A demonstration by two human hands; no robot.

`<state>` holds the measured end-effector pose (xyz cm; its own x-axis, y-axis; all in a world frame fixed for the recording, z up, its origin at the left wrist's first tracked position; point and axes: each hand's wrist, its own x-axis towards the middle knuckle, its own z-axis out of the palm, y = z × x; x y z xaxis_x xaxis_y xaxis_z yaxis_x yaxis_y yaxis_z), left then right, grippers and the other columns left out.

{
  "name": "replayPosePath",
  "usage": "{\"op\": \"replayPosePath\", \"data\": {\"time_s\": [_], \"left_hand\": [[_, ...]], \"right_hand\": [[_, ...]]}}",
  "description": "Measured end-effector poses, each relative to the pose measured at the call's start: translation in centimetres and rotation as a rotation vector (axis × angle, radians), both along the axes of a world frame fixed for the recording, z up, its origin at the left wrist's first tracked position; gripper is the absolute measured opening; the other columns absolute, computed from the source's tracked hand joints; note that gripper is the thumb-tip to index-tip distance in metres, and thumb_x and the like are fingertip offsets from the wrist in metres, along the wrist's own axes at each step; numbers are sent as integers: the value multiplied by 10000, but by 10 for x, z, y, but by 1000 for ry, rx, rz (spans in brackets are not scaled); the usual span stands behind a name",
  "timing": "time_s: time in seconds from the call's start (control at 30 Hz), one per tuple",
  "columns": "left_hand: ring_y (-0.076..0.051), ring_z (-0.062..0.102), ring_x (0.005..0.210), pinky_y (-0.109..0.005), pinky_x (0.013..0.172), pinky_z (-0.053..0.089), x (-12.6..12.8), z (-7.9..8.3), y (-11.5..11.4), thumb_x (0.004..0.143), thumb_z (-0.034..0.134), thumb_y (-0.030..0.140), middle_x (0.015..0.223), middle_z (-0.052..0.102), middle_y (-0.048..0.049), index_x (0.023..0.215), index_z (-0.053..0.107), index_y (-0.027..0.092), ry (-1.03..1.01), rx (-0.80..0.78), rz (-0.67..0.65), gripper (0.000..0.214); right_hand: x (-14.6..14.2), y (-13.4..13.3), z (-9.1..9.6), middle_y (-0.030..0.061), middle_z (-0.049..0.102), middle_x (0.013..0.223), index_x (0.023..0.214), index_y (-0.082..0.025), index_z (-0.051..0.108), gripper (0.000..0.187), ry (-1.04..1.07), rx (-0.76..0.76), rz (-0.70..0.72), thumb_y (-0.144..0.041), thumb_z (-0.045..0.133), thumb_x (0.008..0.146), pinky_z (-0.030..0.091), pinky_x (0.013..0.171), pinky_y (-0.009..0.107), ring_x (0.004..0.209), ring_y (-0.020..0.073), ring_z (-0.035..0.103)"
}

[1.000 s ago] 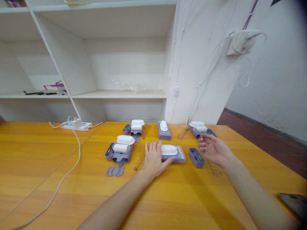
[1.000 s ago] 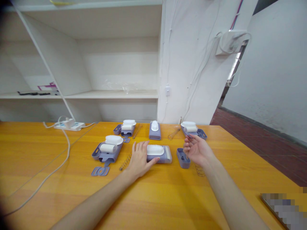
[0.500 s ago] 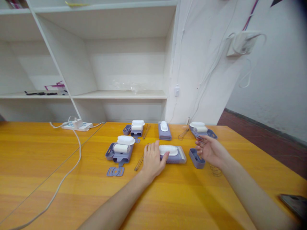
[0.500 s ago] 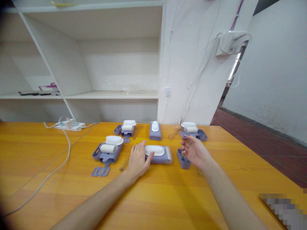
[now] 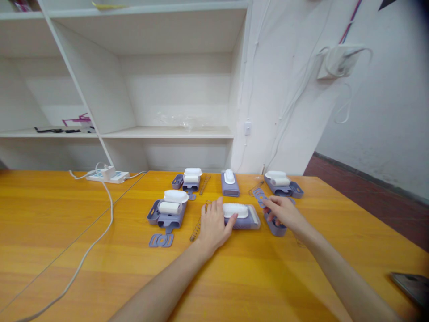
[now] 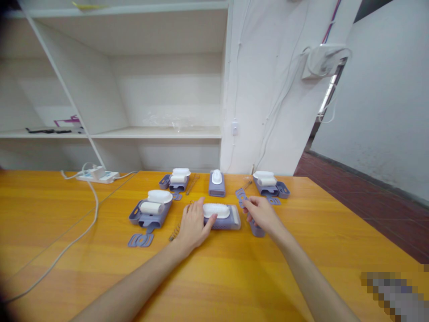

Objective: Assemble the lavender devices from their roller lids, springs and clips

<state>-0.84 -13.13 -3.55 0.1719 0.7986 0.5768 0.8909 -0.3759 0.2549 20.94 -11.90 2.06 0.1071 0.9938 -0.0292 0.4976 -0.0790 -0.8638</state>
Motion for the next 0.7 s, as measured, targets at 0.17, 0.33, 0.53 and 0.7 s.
{"op": "replayPosePath", "data": {"time_s": [0.17, 0.33, 0.53, 0.7], "left_hand": [[-290, 483, 1082, -460, 954, 301, 1, 0, 0, 861, 317, 537, 1130, 556, -156, 1271, 380, 110, 12, -14, 5, 595], [-287, 488, 1068, -461, 953, 304, 1, 1, 0, 862, 317, 533, 1119, 560, -153, 1265, 383, 104, 19, -17, 4, 592], [-289, 486, 1069, -466, 955, 301, 0, 1, -1, 864, 312, 535, 1117, 559, -154, 1260, 385, 101, 25, -16, 1, 592], [-292, 481, 1076, -467, 955, 298, 1, 2, 0, 862, 314, 535, 1116, 558, -153, 1257, 390, 107, 19, -17, 3, 587]], "right_hand": [[2, 1, -4, 15, 577, 575, 679, -154, 562, 249, -25, 24, 21, -377, 497, 767, 317, 304, 172, 405, 99, 513], [-2, -1, -3, -7, 538, 510, 619, -164, 530, 254, -44, 12, 37, -374, 500, 760, 311, 313, 175, 386, 96, 493], [-7, -5, 1, -18, 506, 438, 609, -166, 528, 267, -101, -20, 63, -374, 488, 772, 307, 317, 178, 365, 98, 474], [-7, -4, -2, -19, 510, 426, 601, -169, 529, 292, -116, -50, 59, -400, 485, 774, 296, 316, 177, 336, 89, 455]]}}
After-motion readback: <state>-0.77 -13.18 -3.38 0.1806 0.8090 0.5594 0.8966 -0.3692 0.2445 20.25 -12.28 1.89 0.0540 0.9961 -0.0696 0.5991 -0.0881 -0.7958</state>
